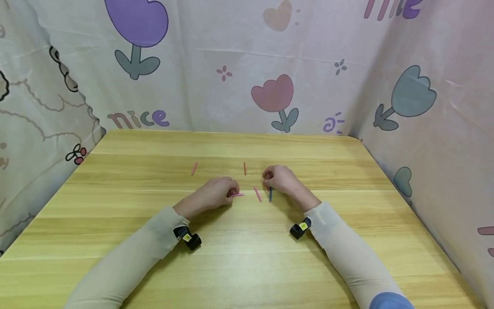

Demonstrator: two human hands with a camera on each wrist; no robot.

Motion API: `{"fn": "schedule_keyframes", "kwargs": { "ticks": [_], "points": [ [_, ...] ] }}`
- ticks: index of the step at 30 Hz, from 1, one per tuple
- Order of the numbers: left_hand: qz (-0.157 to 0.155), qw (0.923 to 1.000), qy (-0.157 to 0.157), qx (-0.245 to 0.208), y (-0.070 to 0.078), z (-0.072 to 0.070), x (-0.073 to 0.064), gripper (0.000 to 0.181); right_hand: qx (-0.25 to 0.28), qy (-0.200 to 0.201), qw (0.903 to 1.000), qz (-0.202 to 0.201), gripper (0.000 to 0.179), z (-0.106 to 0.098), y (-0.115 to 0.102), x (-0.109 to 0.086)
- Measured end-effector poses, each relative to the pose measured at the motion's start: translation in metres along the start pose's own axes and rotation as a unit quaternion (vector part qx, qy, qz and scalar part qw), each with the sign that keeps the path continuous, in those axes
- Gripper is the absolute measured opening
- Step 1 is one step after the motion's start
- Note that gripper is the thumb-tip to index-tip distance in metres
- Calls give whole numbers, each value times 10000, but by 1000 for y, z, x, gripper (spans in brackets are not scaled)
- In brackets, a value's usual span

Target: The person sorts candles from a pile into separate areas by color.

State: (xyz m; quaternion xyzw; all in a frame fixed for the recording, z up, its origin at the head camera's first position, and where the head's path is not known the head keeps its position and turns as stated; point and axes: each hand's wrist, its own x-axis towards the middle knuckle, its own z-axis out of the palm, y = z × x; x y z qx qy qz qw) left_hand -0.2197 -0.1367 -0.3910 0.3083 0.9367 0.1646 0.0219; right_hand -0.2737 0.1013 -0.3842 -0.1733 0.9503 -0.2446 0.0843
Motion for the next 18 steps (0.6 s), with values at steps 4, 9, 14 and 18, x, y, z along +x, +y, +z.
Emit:
{"fn": "schedule_keyframes", "kwargs": {
  "ticks": [4, 9, 14, 18],
  "points": [
    [36, 10000, 0, -2, 0, 1, 0, 13, 72, 0, 10000, -34, 20, 0, 1, 0],
    [127, 9999, -16, 33, -1, 1, -1, 14, 307, -72, 9994, -105, 18, 1, 3, 1],
    [200, 9998, -49, 20, -2, 1, -1, 15, 658, -144, 9977, -125, 16, 1, 5, 1],
    [192, 9998, -80, -10, -1, 1, -1, 16, 791, -183, 9966, -161, 15, 1, 5, 0]
  ]
}}
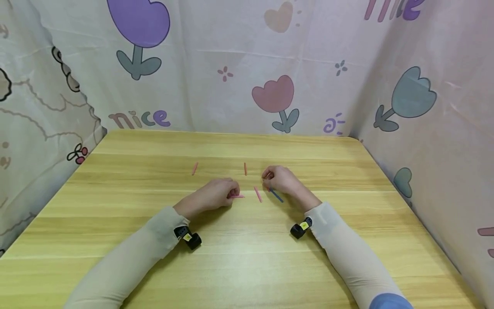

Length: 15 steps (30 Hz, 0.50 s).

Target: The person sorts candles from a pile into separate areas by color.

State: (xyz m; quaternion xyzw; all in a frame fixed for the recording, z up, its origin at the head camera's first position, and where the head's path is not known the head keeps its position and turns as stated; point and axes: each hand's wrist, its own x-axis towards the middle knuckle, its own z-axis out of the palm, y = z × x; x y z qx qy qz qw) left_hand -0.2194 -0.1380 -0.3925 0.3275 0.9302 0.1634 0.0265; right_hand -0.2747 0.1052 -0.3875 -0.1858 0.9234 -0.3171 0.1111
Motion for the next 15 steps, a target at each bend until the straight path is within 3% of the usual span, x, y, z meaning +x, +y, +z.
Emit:
{"fn": "schedule_keyframes", "kwargs": {
  "ticks": [15],
  "points": [
    [-37, 9998, -122, -137, 0, -3, 1, 17, 46, 37, 10000, -31, 17, 0, 2, 2]
  ]
}}
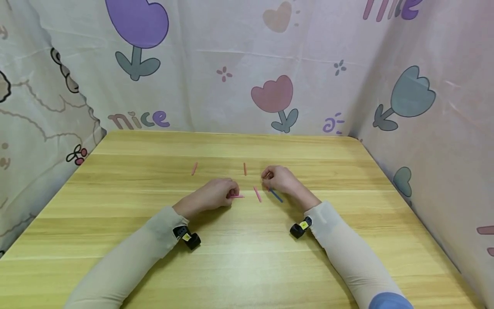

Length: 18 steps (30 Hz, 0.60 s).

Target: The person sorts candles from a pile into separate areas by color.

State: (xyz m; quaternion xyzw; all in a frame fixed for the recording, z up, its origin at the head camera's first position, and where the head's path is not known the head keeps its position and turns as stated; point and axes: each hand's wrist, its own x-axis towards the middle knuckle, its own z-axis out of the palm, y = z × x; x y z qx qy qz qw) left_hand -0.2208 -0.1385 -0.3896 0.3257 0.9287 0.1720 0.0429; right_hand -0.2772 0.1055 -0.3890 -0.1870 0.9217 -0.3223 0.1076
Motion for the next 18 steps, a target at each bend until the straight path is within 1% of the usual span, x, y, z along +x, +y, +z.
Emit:
{"fn": "schedule_keyframes", "kwargs": {
  "ticks": [6, 9, 18],
  "points": [
    [6, 9994, -109, -314, -2, -3, 0, 18, 26, 10, 10000, 11, 16, 0, 1, 1],
    [23, 9993, -158, -339, -3, -4, 0, 18, 29, 1, 10000, 3, 16, 1, 2, 1],
    [253, 9994, -226, -61, -1, -4, 0, 14, 9, 22, 10000, -38, 16, 1, 3, 1]
  ]
}}
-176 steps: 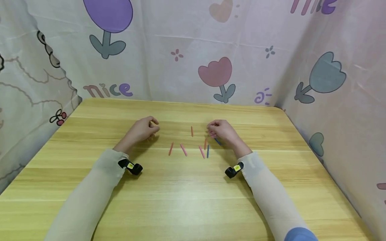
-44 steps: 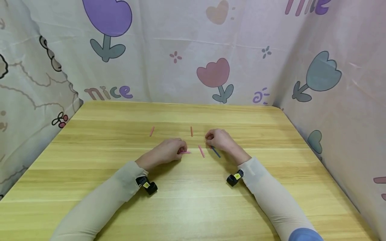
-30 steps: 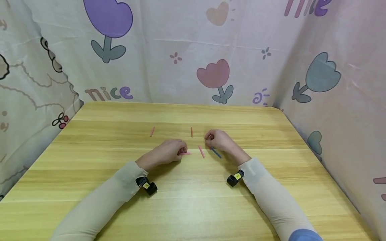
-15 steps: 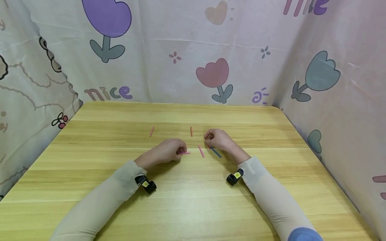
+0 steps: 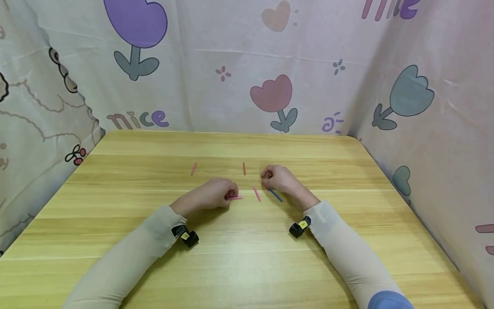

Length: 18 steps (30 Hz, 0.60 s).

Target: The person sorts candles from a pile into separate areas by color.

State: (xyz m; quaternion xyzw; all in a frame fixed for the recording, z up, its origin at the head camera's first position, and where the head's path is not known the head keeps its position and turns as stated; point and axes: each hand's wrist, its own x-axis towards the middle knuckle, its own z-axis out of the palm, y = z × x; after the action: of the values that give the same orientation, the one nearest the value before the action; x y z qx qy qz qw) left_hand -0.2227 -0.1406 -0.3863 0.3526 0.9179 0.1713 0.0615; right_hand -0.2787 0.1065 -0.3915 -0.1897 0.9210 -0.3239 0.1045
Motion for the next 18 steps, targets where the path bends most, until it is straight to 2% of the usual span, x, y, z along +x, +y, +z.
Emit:
{"fn": "schedule_keyframes", "kwargs": {
  "ticks": [5, 13, 18],
  "points": [
    [-56, 9999, -9, -155, 1, 0, -1, 17, -4, -1, 10000, 4, 16, 1, 0, 0],
    [112, 9991, 51, -395, -2, -3, 0, 19, -17, 10, 10000, 23, 16, 0, 1, 0],
    [101, 9983, 107, -564, -5, -5, 0, 20, -8, 16, 10000, 29, 16, -1, 0, 1]
  ]
}}
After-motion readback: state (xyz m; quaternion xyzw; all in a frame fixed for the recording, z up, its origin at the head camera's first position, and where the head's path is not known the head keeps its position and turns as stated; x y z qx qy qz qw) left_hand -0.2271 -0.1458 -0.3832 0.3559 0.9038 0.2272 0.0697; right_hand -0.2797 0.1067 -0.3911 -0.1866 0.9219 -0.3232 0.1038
